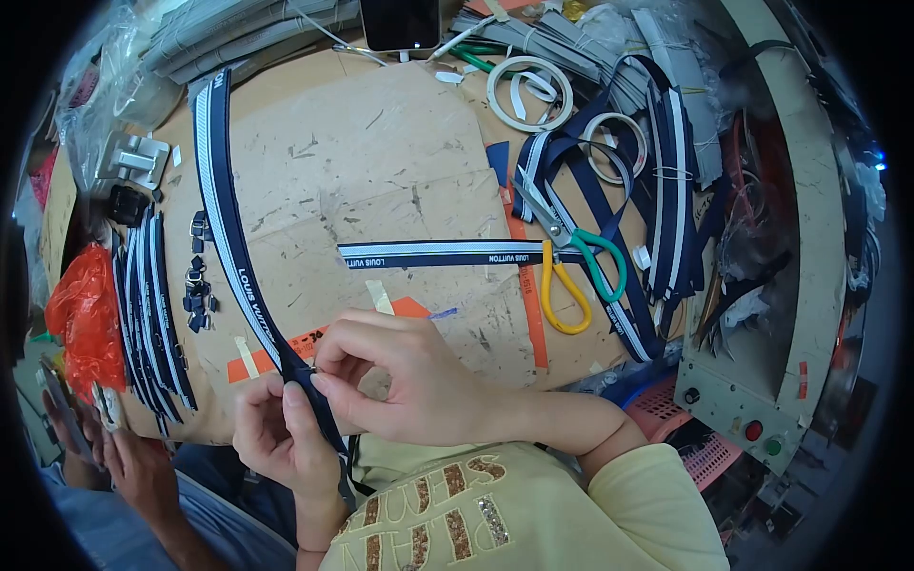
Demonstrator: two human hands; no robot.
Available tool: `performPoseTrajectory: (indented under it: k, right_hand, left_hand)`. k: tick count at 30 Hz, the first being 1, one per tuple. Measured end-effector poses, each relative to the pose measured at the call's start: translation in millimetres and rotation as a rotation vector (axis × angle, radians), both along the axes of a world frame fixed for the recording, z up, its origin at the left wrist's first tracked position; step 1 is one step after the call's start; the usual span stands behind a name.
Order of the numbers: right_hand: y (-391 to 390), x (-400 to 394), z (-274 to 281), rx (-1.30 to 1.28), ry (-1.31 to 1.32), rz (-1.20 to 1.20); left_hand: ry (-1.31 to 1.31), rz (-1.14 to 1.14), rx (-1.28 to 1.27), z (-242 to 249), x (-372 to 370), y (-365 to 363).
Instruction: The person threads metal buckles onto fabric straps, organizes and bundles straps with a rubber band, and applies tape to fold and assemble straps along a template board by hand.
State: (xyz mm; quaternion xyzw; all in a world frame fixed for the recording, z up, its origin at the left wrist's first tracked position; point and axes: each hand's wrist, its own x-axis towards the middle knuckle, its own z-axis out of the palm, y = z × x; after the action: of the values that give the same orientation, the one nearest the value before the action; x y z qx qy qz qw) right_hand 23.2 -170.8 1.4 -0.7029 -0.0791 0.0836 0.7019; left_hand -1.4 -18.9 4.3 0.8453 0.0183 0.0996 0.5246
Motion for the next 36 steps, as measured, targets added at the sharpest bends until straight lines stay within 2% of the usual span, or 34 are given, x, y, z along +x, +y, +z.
performPoseTrajectory:
  k: [8,12,13,17,23,28,32,36]
  right_hand:
    - [1,-2,1,0.069,0.107,-0.005]
    - [1,2,12,0.166,0.341,0.007]
    - [0,2,12,0.167,0.340,0.007]
    - [-3,2,11,-0.106,0.199,0.095]
    - [4,-1,0,-0.046,0.172,0.039]
    - [3,-1,-9,0.203,0.270,0.002]
    - [-6,5,0,0.372,0.475,0.113]
    - [-16,18,-11,0.479,0.541,0.186]
  left_hand:
    - [-0.002,-0.007,0.010,-1,-2,-1]
    - [0.026,-0.041,0.051,2,-3,-2]
    - [0.026,-0.041,0.051,1,-4,-3]
    - [-0.020,-0.065,0.077,-1,-4,-4]
    - [-0.118,-0.099,0.183,-4,-2,-1]
    - [-0.097,-0.301,0.042,-4,4,8]
    - [0.331,0.075,-0.678,13,3,-7]
    - [0.370,-0.008,-0.703,10,3,2]
